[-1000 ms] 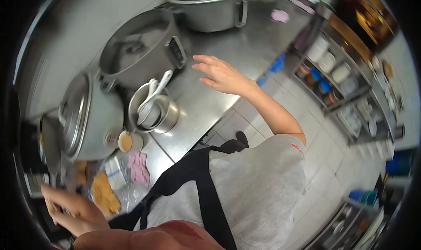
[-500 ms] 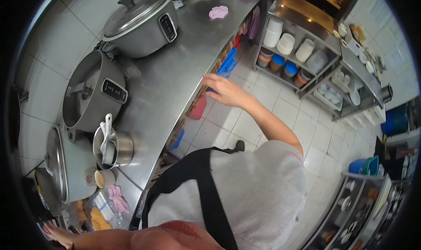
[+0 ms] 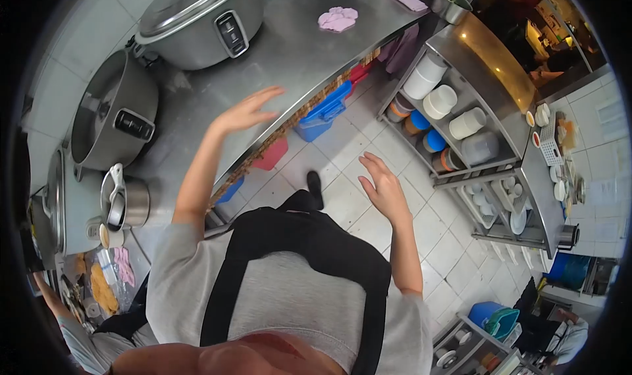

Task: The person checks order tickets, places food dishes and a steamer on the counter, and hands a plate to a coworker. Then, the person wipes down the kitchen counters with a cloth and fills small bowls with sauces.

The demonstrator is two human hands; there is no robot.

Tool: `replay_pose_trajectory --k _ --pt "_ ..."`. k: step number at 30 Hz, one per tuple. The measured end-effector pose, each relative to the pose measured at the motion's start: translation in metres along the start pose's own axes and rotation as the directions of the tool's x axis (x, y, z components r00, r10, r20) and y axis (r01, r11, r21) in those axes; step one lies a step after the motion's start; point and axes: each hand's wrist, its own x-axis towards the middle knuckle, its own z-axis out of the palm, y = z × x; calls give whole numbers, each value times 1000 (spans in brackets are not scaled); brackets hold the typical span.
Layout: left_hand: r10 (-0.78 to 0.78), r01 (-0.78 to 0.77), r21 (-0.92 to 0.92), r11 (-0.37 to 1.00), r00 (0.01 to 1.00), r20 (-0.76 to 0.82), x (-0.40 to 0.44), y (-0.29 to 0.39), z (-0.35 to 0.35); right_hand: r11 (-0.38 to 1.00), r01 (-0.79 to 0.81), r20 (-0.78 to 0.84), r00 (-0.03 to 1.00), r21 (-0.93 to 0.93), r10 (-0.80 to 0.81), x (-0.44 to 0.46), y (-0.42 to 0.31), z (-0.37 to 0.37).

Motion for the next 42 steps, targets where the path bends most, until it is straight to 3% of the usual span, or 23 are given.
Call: replay_pose_trajectory --k 5,8,10,12,14,15,17,19,20,22,25,27,28,29,31,32,33,34,35,38,40,41,42 --pt "188 -183 45 982 966 -179 232 -57 27 994 -100 -78 992 -43 96 17 53 -34" --pt "111 -23 220 975 911 -396 325 -97 24 982 -173 -92 982 -72 167 40 81 -60" --pt "-200 378 393 838 883 -424 357 -111 17 976 -204 -112 974 -72 195 52 109 -77" --pt "-241 459 388 799 836 -493 384 -140 27 963 -267 -121 958 -44 260 64 132 -95" --pt "-236 333 251 909 907 -350 426 -175 42 930 -360 -151 918 71 367 80 157 -111" --pt "-49 213 371 904 913 -405 433 -165 45 914 -398 -121 906 78 405 89 172 -114" --pt "71 158 444 882 887 -456 464 -170 67 903 -424 13 906 72 424 110 202 -111" --pt "-97 293 362 885 876 -472 460 -142 61 877 -478 102 871 -48 480 135 235 -102" --pt "-33 284 332 899 801 -597 461 -151 77 940 -298 178 929 -165 325 144 253 -95" --pt "-91 434 357 827 731 -677 427 -134 91 985 -118 458 874 -129 164 157 313 -73" --pt "-41 512 378 771 632 -774 328 -90 104 992 -79 595 794 -102 124 211 241 -71" --pt "-621 695 103 711 690 -371 249 -44 70 995 59 691 722 -82 14 240 251 -62" --pt "-768 846 10 533 489 -414 214 -56 81 984 159 754 655 -78 -46 253 257 -61" --pt "-404 903 192 384 351 -845 152 -76 127 980 191 774 628 -59 -76 268 263 -62" --pt "-397 986 -147 -75 -164 -903 37 -49 134 947 319 809 566 -42 -155 297 272 -63" --pt "-336 984 -169 -62 -180 -925 -38 -43 153 926 377 822 538 -34 -189 307 270 -63" --pt "-267 930 -203 -305 -288 -920 -71 -5 148 926 371 841 522 -71 -144 318 252 -70" --pt "-239 625 -765 153 -728 -643 -75 44 126 917 395 843 510 -52 -171 327 253 -69" --pt "-357 823 -265 -502 -476 -803 -144 44 160 860 511 802 508 13 -314 337 254 -68" --pt "-241 681 -673 -290 -732 -637 -147 89 144 781 611 729 477 128 -492 355 246 -63" --pt "-223 816 -555 162 -517 -826 -92 94 115 827 538 747 479 166 -462 354 232 -57" --pt "-356 714 -700 26 -648 -673 -57 85 105 801 564 747 439 202 -498 351 224 -51" --pt "-519 652 -756 57 -628 -580 -21 67 96 773 588 745 400 237 -533 347 213 -43"
